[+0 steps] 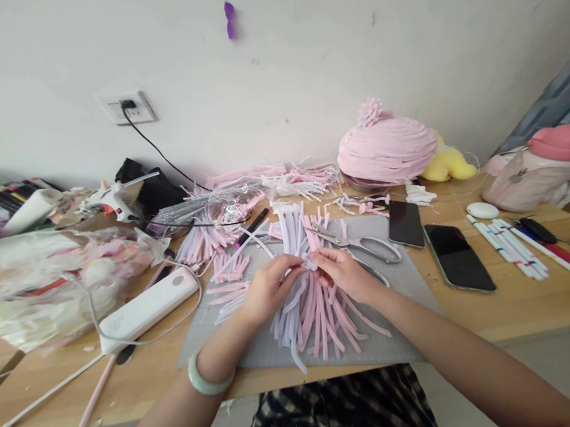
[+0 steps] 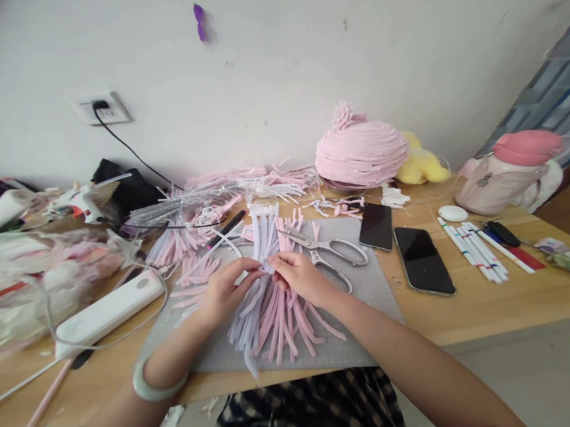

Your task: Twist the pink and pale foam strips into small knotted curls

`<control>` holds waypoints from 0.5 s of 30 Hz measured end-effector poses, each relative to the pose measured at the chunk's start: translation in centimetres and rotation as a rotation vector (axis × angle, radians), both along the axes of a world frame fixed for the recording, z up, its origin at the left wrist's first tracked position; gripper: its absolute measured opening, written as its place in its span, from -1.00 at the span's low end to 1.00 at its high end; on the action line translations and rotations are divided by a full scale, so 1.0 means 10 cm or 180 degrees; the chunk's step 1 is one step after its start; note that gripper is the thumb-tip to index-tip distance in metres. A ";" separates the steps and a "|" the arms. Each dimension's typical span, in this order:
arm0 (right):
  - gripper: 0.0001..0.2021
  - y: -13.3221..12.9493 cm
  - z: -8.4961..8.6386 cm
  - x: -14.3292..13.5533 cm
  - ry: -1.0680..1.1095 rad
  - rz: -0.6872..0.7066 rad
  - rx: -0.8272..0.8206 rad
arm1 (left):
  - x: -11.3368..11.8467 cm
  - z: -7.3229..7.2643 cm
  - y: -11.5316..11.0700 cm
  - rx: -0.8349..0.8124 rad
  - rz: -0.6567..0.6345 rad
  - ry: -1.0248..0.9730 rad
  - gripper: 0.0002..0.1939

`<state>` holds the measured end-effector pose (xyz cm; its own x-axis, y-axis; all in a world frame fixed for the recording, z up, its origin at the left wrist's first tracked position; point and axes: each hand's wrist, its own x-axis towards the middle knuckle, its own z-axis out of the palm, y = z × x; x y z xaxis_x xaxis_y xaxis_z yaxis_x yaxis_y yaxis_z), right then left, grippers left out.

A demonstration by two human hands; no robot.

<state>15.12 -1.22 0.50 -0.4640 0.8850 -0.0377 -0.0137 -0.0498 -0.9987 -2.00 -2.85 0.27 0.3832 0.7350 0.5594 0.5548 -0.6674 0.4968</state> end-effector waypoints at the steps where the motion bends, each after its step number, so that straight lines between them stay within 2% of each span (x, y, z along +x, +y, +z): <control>1: -0.71 0.00 0.00 0.01 -0.0115 -0.0007 0.0179 | -0.01 0.00 0.00 0.0209 -0.0031 0.0120 -0.91; 4: -0.67 -0.01 0.00 0.02 -0.0348 0.0051 0.0427 | -0.05 0.01 -0.01 0.0693 -0.0158 0.0587 -0.86; 8: -0.64 -0.03 0.00 0.01 -0.0300 0.0128 0.0261 | -0.09 0.05 -0.02 0.1037 -0.0293 0.1250 -0.83; 12: -0.65 -0.05 0.02 0.00 -0.0111 0.0199 0.0158 | -0.11 0.09 -0.03 0.0978 -0.0322 0.1328 -0.82; 15: -0.67 -0.06 0.05 0.01 -0.0274 0.0147 0.0297 | -0.09 0.12 -0.03 0.0608 -0.0366 0.1114 -0.82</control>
<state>15.21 -1.81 0.97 -0.5031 0.8642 0.0024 0.0725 0.0449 -0.9964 -2.86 -3.14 1.51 0.6480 0.5719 0.5030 0.5848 -0.7967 0.1526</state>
